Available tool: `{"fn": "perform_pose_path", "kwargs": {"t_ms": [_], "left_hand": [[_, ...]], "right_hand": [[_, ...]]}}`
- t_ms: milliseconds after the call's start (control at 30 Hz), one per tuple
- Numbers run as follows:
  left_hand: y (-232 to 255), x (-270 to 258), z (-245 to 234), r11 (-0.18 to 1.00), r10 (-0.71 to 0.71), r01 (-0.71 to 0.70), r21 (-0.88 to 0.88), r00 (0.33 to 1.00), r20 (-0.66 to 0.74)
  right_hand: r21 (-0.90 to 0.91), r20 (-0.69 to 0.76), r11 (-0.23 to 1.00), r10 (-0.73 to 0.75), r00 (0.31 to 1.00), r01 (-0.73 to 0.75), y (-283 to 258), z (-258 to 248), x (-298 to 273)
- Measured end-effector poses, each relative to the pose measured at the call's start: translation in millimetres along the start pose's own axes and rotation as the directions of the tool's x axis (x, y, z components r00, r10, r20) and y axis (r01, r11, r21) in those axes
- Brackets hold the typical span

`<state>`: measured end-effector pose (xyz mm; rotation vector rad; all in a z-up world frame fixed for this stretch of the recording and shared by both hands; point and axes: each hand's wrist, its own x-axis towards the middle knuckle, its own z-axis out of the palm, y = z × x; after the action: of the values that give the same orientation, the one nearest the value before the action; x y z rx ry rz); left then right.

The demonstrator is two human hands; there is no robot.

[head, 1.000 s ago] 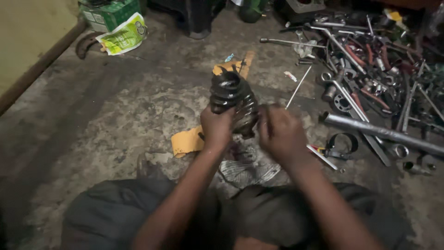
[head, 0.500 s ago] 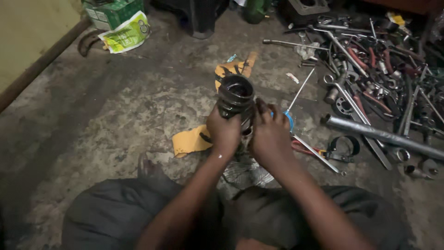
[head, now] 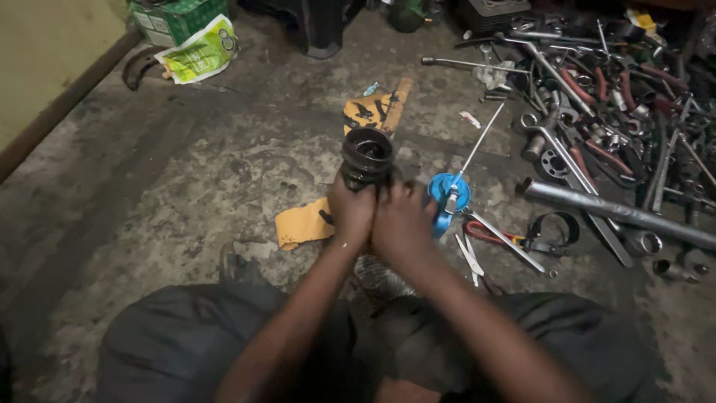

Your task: The person sits on the floor and cleans a cylindrical mechanical part with grooves. They use a blue oil can to spray liquid onto the part and then rub it with their hands. Finally, they wipe the part with a cloth.

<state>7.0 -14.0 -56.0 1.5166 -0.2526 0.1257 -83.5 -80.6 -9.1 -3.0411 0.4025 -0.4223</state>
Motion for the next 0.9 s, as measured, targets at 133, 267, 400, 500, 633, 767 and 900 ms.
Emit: {"fn": "perform_pose_path", "kwargs": {"t_ms": [133, 267, 400, 500, 633, 767, 900], "left_hand": [[2, 0, 1, 0.994, -0.108, 0.106, 0.02, 0.992, 0.062], [29, 3, -1, 0.955, -0.271, 0.29, -0.059, 0.936, 0.224], [53, 14, -12, 0.817, -0.135, 0.369, -0.443, 0.869, 0.476], [68, 13, -22, 0.674, -0.087, 0.482, -0.56, 0.804, 0.588], [68, 12, -12, 0.731, -0.173, 0.414, -0.543, 0.882, 0.438], [65, 12, -16, 0.896, -0.149, 0.242, -0.372, 0.954, 0.261], [54, 7, -8, 0.954, -0.14, 0.146, -0.26, 0.989, 0.038]], "right_hand": [[-0.042, -0.067, 0.999, -0.018, 0.998, 0.015, 7, 18, 12], [0.378, 0.036, 0.926, -0.028, 0.999, 0.012, 40, 0, 31], [0.849, 0.313, 0.471, -0.085, 0.946, -0.238, 59, -51, 26], [0.935, 0.293, 0.246, -0.13, 0.947, -0.255, 51, -70, 24], [0.853, 0.375, 0.347, 0.114, 0.92, -0.39, 39, -71, 18], [0.563, -0.136, 0.825, 0.162, 0.977, -0.058, 28, -57, 19], [0.27, -0.375, 0.961, 0.043, 0.926, 0.065, 26, -45, 14]]}}
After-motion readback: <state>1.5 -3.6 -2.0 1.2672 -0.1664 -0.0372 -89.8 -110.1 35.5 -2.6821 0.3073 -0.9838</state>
